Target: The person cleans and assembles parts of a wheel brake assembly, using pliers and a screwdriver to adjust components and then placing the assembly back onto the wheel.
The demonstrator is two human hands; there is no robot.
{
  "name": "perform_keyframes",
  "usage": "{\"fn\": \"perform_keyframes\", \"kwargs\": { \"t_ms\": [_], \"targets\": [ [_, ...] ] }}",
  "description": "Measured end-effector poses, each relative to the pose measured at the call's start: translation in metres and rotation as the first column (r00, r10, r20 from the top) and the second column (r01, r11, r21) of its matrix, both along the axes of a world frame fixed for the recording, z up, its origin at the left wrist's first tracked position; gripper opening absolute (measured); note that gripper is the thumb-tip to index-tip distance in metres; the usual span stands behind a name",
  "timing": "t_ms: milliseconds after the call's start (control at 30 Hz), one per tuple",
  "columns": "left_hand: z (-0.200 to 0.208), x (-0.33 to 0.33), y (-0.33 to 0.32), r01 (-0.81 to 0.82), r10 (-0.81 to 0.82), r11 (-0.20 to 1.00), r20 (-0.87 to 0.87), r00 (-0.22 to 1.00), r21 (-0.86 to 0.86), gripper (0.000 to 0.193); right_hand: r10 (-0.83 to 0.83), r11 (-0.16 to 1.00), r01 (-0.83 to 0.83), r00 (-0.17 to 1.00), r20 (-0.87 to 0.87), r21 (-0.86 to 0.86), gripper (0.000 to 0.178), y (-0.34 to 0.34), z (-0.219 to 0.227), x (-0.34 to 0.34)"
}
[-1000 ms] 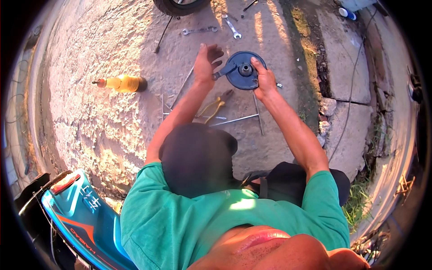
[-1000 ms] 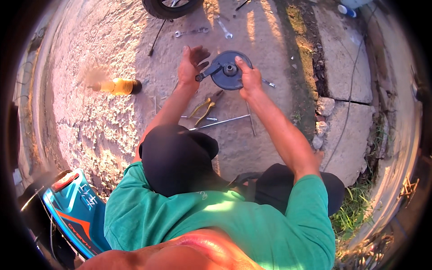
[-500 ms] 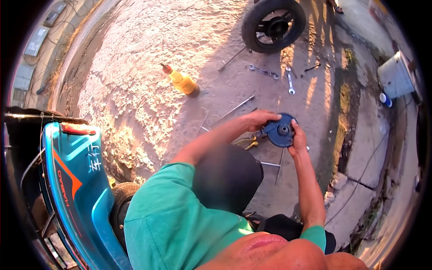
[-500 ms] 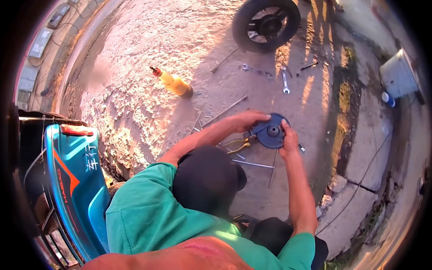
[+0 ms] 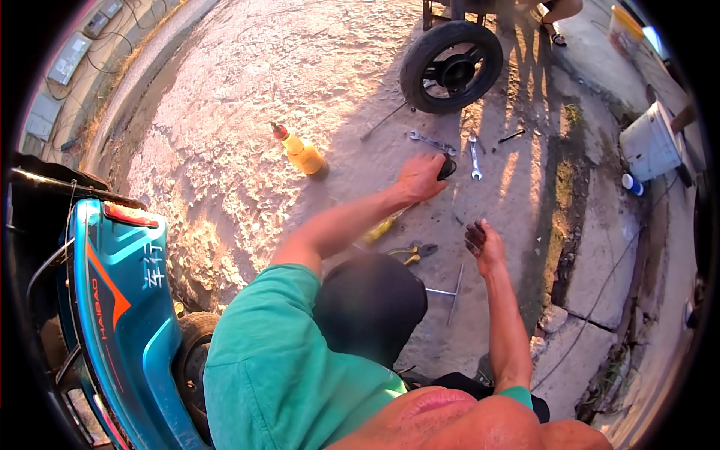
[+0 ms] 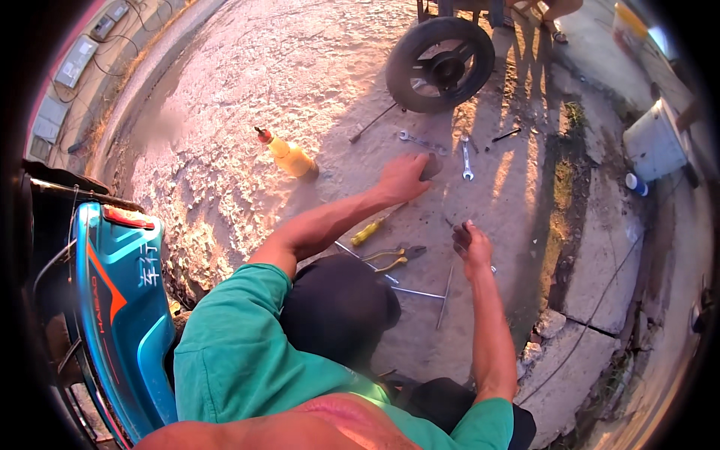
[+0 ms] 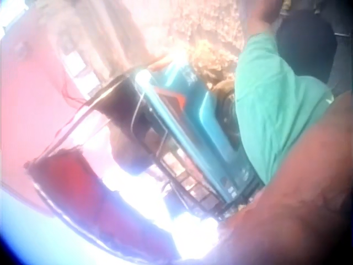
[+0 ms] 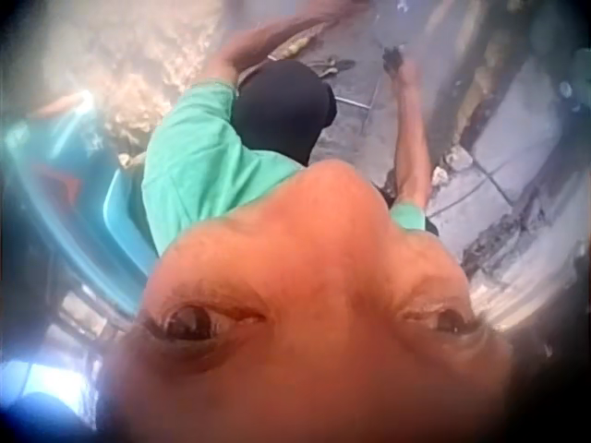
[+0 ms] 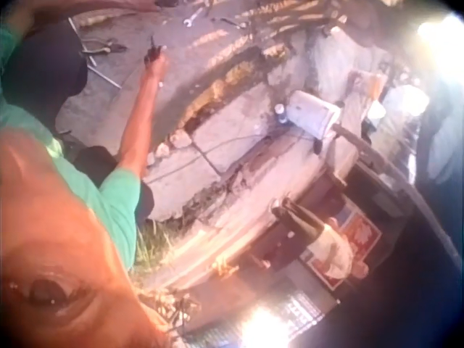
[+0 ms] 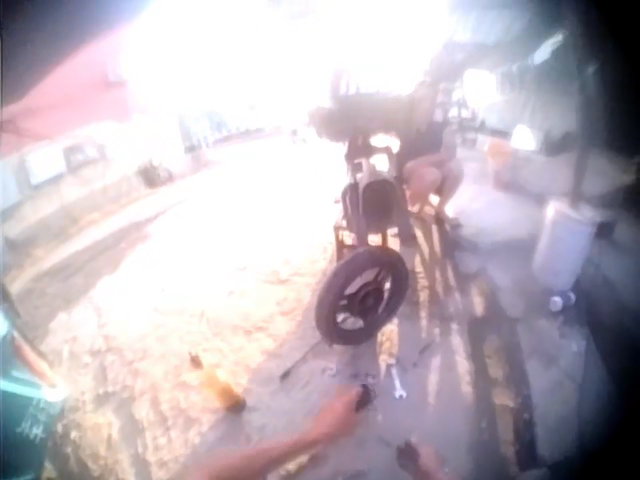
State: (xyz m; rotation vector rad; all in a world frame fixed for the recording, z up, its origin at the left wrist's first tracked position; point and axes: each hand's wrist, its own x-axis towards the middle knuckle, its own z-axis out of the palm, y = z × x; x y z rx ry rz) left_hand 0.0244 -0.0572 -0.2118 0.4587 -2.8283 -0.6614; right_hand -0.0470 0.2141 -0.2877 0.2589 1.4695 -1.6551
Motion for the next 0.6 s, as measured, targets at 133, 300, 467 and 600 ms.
{"fn": "perform_keyframes", "kwargs": {
  "t_ms": [133,300,467,600],
  "targets": [
    [-0.050,0.008,-0.003,0.199,-0.184,0.946,0.080,0.980,-0.256,0.044,0.016,0.999,-0.015,1.000,0.002,-0.049,0.028,-0.010,0.010,-0.001],
    [-0.030,-0.012,-0.004,0.033,-0.046,0.990,0.092,0.995,0.140,0.031,0.003,0.998,-0.003,1.000,-0.002,-0.061,0.025,0.000,0.012,-0.004],
    [0.049,-0.067,-0.095,-0.194,0.213,0.975,-0.204,0.956,0.105,0.033,-0.028,0.996,0.028,1.000,0.003,-0.081,0.025,0.007,0.013,-0.007],
    [0.103,-0.098,-0.178,-0.270,0.234,0.963,-0.506,0.830,0.002,0.057,-0.018,0.996,0.019,1.000,0.007,-0.092,0.026,-0.004,0.024,-0.004]
  ]
}}
